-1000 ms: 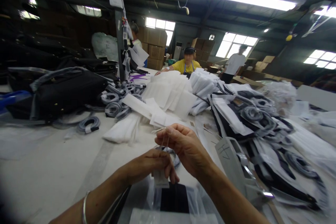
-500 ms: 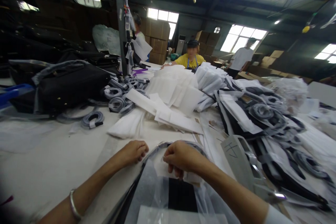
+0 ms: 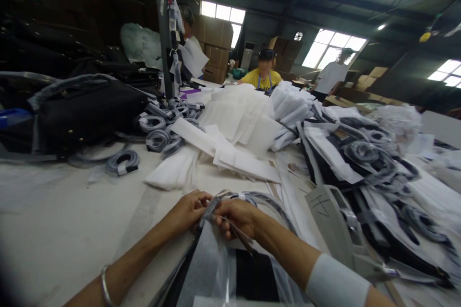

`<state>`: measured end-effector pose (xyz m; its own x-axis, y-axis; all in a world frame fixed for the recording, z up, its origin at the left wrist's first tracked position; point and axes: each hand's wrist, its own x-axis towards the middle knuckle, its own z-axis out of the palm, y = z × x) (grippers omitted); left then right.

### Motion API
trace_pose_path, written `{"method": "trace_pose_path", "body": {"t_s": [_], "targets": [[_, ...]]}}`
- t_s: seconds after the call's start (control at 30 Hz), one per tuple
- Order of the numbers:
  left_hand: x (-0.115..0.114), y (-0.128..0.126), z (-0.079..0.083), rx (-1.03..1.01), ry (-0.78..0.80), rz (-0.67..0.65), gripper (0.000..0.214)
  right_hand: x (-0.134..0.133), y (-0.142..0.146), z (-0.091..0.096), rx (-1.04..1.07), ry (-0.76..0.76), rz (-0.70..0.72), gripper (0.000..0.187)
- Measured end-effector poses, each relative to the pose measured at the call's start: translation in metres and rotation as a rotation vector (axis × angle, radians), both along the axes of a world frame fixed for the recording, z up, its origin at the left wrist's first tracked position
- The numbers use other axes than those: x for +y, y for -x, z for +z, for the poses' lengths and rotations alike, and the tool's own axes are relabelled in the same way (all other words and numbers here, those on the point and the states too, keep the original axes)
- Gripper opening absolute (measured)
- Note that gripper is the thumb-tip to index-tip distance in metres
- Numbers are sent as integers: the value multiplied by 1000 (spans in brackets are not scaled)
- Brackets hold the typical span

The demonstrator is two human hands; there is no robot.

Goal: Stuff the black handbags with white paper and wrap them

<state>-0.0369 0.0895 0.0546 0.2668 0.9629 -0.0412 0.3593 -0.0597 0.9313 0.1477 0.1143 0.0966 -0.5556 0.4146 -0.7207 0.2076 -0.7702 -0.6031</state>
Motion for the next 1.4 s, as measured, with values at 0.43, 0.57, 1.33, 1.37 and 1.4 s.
{"method": "trace_pose_path", "body": {"t_s": [0.43,0.57,1.33,1.37,1.4], "targets": [[-8,2,7,249,-141,129,8,-16,1,2,-89,-249,15,26],[-6,6,14,149,-46,158,8,-28,-18,10,-204,-433,2,57],[-6,-2,11,-688,358,219,34,-20,15,-3,25,-631,-234,47],[-6,-1,10,-701,354,223,36,-18,17,-5,19,-615,-213,49],[-5,0,9,-710,350,232,38,-17,19,-6,-2,-601,-186,51]]}}
